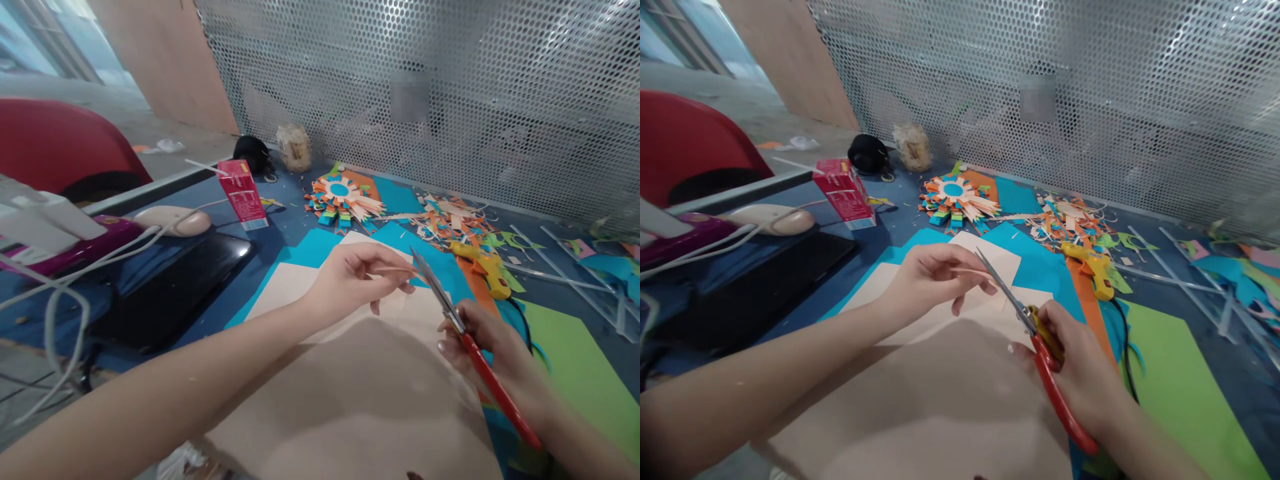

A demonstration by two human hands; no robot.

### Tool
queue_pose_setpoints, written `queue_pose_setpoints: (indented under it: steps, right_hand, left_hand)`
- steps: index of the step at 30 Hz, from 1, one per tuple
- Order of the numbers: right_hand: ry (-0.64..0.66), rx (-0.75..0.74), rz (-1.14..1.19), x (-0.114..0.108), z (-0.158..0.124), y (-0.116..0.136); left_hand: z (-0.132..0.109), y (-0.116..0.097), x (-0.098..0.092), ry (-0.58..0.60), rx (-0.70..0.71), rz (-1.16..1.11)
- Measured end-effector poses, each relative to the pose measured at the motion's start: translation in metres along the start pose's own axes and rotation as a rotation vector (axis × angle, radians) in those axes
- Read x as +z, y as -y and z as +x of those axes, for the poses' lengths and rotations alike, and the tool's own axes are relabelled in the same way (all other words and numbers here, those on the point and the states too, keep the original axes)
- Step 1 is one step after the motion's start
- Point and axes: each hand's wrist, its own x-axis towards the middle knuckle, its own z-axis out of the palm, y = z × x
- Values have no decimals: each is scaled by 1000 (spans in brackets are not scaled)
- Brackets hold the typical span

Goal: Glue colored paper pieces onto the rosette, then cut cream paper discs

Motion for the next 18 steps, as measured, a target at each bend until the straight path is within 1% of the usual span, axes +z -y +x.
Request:
queue_pose_setpoints:
  steps: [4,8,11,13,15,18]
  right_hand:
    - [-4,-9,-22,1,0,0]
    - [-9,-15,-67,1,0,4]
    - [-14,-11,-51,-1,1,6]
    - [-43,-12,-45,-2,1,5]
    - [-67,-17,-47,-2,1,3]
    - [-65,-25,-45,-2,0,1]
  left_hand:
    - [-1,0,-1,38,-58,5]
    - [-1,-4,2,59,-55,56]
    - [-2,-7,4,48,-32,101]
    - [-2,-7,3,27,-21,118]
    - [-3,-8,3,15,-34,116]
    - [-4,-9,2,2,-51,81]
